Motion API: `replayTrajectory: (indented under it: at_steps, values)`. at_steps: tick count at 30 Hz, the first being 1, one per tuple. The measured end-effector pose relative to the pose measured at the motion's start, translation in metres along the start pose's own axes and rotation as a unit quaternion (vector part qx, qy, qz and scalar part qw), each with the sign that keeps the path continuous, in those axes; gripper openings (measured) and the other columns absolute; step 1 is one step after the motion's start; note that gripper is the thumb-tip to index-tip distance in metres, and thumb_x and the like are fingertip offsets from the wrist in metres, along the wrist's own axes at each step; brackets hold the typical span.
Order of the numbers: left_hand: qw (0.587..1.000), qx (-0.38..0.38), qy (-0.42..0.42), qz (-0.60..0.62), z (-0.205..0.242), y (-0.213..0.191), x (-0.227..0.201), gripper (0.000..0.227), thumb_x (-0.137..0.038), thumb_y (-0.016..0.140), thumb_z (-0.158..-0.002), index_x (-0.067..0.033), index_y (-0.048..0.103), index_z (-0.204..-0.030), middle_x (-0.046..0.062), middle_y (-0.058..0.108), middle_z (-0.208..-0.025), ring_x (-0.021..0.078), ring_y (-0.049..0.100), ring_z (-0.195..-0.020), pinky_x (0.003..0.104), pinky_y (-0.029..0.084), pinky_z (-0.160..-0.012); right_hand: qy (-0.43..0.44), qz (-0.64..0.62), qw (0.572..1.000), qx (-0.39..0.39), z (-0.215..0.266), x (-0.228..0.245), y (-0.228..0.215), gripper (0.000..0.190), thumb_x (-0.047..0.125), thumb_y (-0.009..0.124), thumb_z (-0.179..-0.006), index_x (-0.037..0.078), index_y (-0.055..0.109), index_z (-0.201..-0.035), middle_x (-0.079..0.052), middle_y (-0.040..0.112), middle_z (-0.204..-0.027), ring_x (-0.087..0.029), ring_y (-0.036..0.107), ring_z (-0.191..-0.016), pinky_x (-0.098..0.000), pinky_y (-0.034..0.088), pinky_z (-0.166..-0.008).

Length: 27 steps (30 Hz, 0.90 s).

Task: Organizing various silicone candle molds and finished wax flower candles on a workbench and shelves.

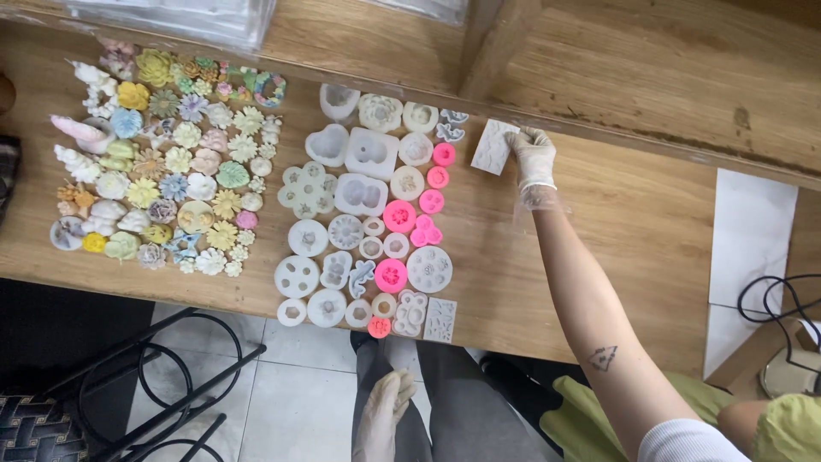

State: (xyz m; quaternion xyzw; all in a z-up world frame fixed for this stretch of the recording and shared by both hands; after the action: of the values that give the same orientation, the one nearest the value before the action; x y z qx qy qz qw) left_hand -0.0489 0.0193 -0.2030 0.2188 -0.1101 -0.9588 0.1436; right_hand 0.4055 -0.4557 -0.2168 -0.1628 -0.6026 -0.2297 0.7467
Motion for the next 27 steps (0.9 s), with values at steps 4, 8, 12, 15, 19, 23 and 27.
replayTrajectory:
  at_steps: [4, 8, 12, 15, 19, 23, 27]
  values:
    - [1.0, -0.009, -0.019, 0.015, -0.03, -0.028, 0.039, 0.052, -0.047, 0.053, -0.097, -0.0173, 0.062, -0.139, 0.005, 0.073, -0.134, 0.0169, 0.066, -0.121, 0.038, 0.04, -0.109, -0.052, -0.007, 0.998, -0.019, -0.046, -0.036, 0.007, 0.035, 0.001, 0.084, -0.087, -0.001, 0.07, -0.119, -0.011, 0.074, -0.112, -0.016, 0.067, -0.093, -0.0297, 0.056, -0.082]
    - [0.999, -0.027, -0.039, 0.015, -0.046, -0.045, 0.066, 0.054, -0.049, 0.052, -0.097, -0.0175, 0.062, -0.14, 0.006, 0.074, -0.135, 0.0165, 0.068, -0.12, 0.04, 0.04, -0.109, -0.156, 0.027, 0.987, 0.01, -0.075, -0.059, 0.017, 0.042, 0.008, 0.076, -0.094, 0.004, 0.063, -0.134, -0.006, 0.071, -0.134, -0.017, 0.066, -0.118, -0.0296, 0.053, -0.103]
    - [0.998, -0.033, -0.042, 0.038, -0.045, -0.039, 0.065, 0.055, -0.048, 0.054, -0.097, -0.0155, 0.062, -0.141, 0.007, 0.073, -0.135, 0.0167, 0.068, -0.12, 0.04, 0.039, -0.11, -0.113, 0.057, 0.992, 0.005, 0.026, 0.008, 0.049, 0.049, 0.01, 0.081, -0.085, 0.002, 0.065, -0.131, -0.009, 0.072, -0.135, -0.024, 0.067, -0.122, -0.0355, 0.053, -0.105]
    - [0.998, -0.034, -0.051, 0.031, -0.041, -0.032, 0.061, 0.055, -0.048, 0.054, -0.097, -0.0154, 0.061, -0.141, 0.007, 0.073, -0.135, 0.0166, 0.067, -0.122, 0.04, 0.038, -0.112, -0.082, 0.163, 0.983, -0.005, 0.103, 0.068, 0.071, 0.056, 0.012, 0.085, -0.078, 0.006, 0.064, -0.129, -0.011, 0.071, -0.132, -0.027, 0.067, -0.121, -0.0372, 0.053, -0.106]
    - [0.998, -0.03, -0.044, 0.026, -0.037, -0.026, 0.051, 0.055, -0.049, 0.053, -0.096, -0.0165, 0.06, -0.14, 0.007, 0.074, -0.135, 0.0166, 0.067, -0.123, 0.041, 0.037, -0.113, -0.266, 0.428, 0.864, -0.018, 0.129, 0.095, 0.082, 0.062, 0.014, 0.092, -0.073, 0.006, 0.066, -0.129, -0.019, 0.064, -0.136, -0.036, 0.056, -0.126, -0.0471, 0.041, -0.109]
    - [0.998, -0.041, -0.04, 0.018, -0.034, -0.032, 0.048, 0.055, -0.049, 0.052, -0.097, -0.0165, 0.061, -0.14, 0.007, 0.073, -0.135, 0.0175, 0.067, -0.124, 0.041, 0.036, -0.114, -0.28, 0.397, 0.873, -0.038, 0.127, 0.093, 0.08, 0.057, 0.006, 0.089, -0.074, 0.007, 0.067, -0.127, -0.016, 0.065, -0.134, -0.035, 0.057, -0.124, -0.041, 0.044, -0.109]
    - [0.999, -0.027, -0.043, 0.014, -0.046, -0.04, 0.06, 0.055, -0.049, 0.052, -0.096, -0.0184, 0.061, -0.14, 0.007, 0.073, -0.136, 0.018, 0.067, -0.124, 0.041, 0.036, -0.114, -0.248, 0.321, 0.913, -0.054, 0.122, 0.086, 0.08, 0.054, 0.003, 0.088, -0.074, 0.007, 0.068, -0.124, -0.014, 0.067, -0.128, -0.032, 0.062, -0.118, -0.0381, 0.05, -0.105]
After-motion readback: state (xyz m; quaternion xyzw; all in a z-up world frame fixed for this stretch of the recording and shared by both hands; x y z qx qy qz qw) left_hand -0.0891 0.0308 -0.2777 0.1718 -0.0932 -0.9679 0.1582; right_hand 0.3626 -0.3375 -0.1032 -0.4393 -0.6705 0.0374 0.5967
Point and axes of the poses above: each hand's wrist, its own z-axis away from the middle knuckle, its own y-axis out of the palm, x = y × z, the point moved 10 cm from there along -z, towards the middle knuckle
